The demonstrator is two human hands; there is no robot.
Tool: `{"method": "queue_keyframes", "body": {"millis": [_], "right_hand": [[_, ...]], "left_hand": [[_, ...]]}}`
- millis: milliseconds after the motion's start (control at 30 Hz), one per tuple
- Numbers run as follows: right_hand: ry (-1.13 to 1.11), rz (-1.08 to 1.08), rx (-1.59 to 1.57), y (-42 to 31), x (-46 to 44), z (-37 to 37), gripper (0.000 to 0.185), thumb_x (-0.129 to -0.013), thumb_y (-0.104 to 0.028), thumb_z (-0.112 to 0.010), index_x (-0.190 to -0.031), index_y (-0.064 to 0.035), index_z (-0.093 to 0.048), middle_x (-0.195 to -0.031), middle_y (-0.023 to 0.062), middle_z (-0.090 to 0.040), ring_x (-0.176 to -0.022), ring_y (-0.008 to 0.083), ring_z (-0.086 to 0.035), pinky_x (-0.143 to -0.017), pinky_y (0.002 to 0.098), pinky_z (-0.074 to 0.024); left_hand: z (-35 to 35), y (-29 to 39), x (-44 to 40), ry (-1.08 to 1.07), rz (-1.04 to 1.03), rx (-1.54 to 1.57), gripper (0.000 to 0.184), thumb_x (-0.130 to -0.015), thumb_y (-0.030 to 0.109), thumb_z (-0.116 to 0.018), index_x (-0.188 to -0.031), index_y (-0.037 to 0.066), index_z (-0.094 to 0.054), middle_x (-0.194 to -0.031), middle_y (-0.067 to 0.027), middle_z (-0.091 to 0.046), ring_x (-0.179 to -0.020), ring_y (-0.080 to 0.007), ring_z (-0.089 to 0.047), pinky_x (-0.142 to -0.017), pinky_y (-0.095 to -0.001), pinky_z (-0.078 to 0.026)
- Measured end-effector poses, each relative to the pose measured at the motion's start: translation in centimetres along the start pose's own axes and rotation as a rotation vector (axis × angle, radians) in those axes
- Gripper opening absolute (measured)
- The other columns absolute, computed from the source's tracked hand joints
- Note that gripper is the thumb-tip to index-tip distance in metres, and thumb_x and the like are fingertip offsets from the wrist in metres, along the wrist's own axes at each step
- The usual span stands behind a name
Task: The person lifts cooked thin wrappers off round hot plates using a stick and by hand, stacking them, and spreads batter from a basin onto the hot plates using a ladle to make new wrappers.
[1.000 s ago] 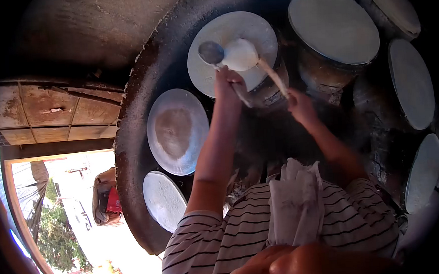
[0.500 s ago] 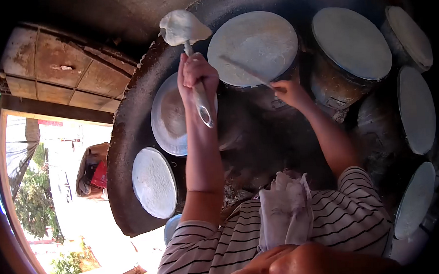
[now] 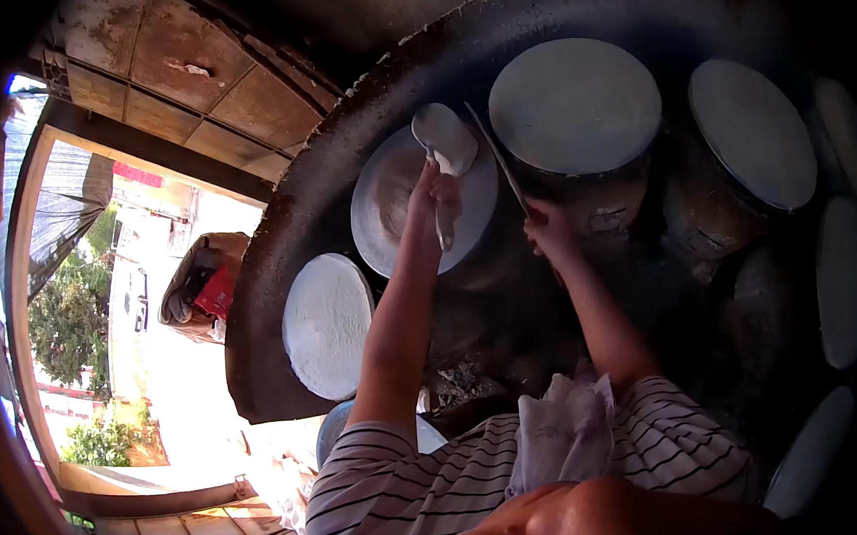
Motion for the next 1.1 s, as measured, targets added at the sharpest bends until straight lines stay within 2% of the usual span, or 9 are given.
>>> {"method": "queue_keyframes", "body": {"millis": [100, 333, 367, 600, 667, 900, 1000, 1033, 1100], "right_hand": [[0.001, -0.014, -0.008, 2.0, -1.6, -3.4, 0.045, -0.072, 0.001, -0.061, -0.117, -0.0004, -0.059, -0.090, 0.0079, -0.060, -0.073, 0.0175, -0.060, -0.054, 0.0301, -0.0501], [0.218, 0.782, 0.772, -7.3, -2.9, -7.6, 0.035, -0.068, 0.002, -0.061, -0.103, 0.0002, -0.061, -0.094, 0.0169, -0.055, -0.090, 0.0349, -0.055, -0.077, 0.0420, -0.0462], [0.074, 0.529, 0.873, -6.5, -2.6, -7.1, 0.035, -0.071, 0.002, -0.060, -0.106, -0.0008, -0.059, -0.096, 0.0171, -0.054, -0.092, 0.0354, -0.055, -0.077, 0.0416, -0.0470], [0.076, 0.717, 1.026, -7.9, -4.2, -10.5, 0.024, -0.076, 0.000, -0.058, -0.099, -0.0017, -0.063, -0.093, 0.0127, -0.056, -0.086, 0.0315, -0.056, -0.076, 0.0391, -0.0487], [0.069, 0.651, 1.003, -6.3, -4.5, -7.5, 0.024, -0.075, 0.001, -0.059, -0.097, -0.0023, -0.065, -0.091, 0.0118, -0.056, -0.083, 0.0305, -0.055, -0.076, 0.0389, -0.0485], [-0.066, 0.726, 0.943, -7.8, -7.6, -12.4, 0.024, -0.072, 0.001, -0.060, -0.095, -0.0027, -0.067, -0.096, 0.0103, -0.061, -0.092, 0.0291, -0.058, -0.079, 0.0397, -0.0486], [-0.078, 0.612, 0.887, -7.3, -6.9, -10.1, 0.025, -0.071, 0.004, -0.060, -0.094, -0.0014, -0.067, -0.094, 0.0101, -0.062, -0.084, 0.0295, -0.061, -0.074, 0.0377, -0.0500], [-0.139, 0.600, 0.856, -7.7, -5.9, -11.7, 0.026, -0.070, 0.004, -0.060, -0.094, -0.0017, -0.067, -0.094, 0.0101, -0.062, -0.083, 0.0300, -0.061, -0.074, 0.0377, -0.0500], [-0.197, 0.722, 0.795, -5.7, -7.1, -15.2, 0.026, -0.070, 0.004, -0.060, -0.094, -0.0033, -0.068, -0.095, 0.0104, -0.063, -0.084, 0.0305, -0.061, -0.074, 0.0377, -0.0496]], "left_hand": [[0.8, 2.3, -0.3, 0.067, -0.249, -0.445, 0.016, -0.094, 0.014, -0.048, -0.110, 0.016, -0.051, -0.061, 0.0053, -0.039, -0.047, -0.0036, -0.035, -0.041, -0.0196, -0.032], [3.9, 9.3, 1.1, 0.459, -0.526, -0.926, 0.056, -0.090, 0.011, -0.052, -0.141, 0.019, -0.029, -0.061, 0.0008, -0.043, -0.046, -0.0094, -0.041, -0.040, -0.0235, -0.034], [3.9, 10.6, 1.5, 0.482, -0.543, -0.991, 0.060, -0.090, 0.011, -0.052, -0.144, 0.019, -0.026, -0.060, 0.0004, -0.044, -0.045, -0.0098, -0.042, -0.040, -0.0239, -0.034], [9.3, 19.0, 3.4, 0.689, -0.761, -1.396, 0.058, -0.089, 0.010, -0.053, -0.143, 0.017, -0.031, -0.061, 0.0001, -0.045, -0.042, -0.0111, -0.041, -0.038, -0.0274, -0.036], [5.7, 16.8, 7.4, 0.789, -0.708, -1.438, 0.054, -0.090, 0.012, -0.052, -0.141, 0.015, -0.035, -0.080, -0.0052, -0.060, -0.055, -0.0125, -0.054, -0.047, -0.0247, -0.044], [7.5, 16.7, 11.1, 0.747, -0.678, -0.928, 0.046, -0.093, 0.014, -0.050, -0.136, 0.022, -0.036, -0.053, 0.0048, -0.034, -0.039, -0.0071, -0.034, -0.036, -0.0243, -0.030], [6.7, 14.3, 15.1, 0.339, -0.590, -0.441, 0.012, -0.096, 0.022, -0.047, -0.106, 0.017, -0.052, -0.053, 0.0063, -0.031, -0.039, -0.0054, -0.032, -0.037, -0.0223, -0.029], [6.9, 12.4, 15.0, 0.144, -0.412, 0.045, 0.023, -0.098, 0.027, -0.043, -0.079, 0.015, -0.046, -0.052, 0.0068, -0.028, -0.038, -0.0045, -0.029, -0.037, -0.0210, -0.028], [5.8, 10.3, 16.3, -0.013, -0.318, 0.282, 0.031, -0.099, 0.028, -0.042, -0.072, 0.013, -0.043, -0.052, 0.0059, -0.029, -0.037, -0.0043, -0.029, -0.037, -0.0205, -0.027]]}}
Point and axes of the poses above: each hand's wrist, its own x-axis away from the middle knuckle, its own z-axis out of the back of the hand, y = z × x, the point moved 10 cm from there along -x, towards the middle knuckle
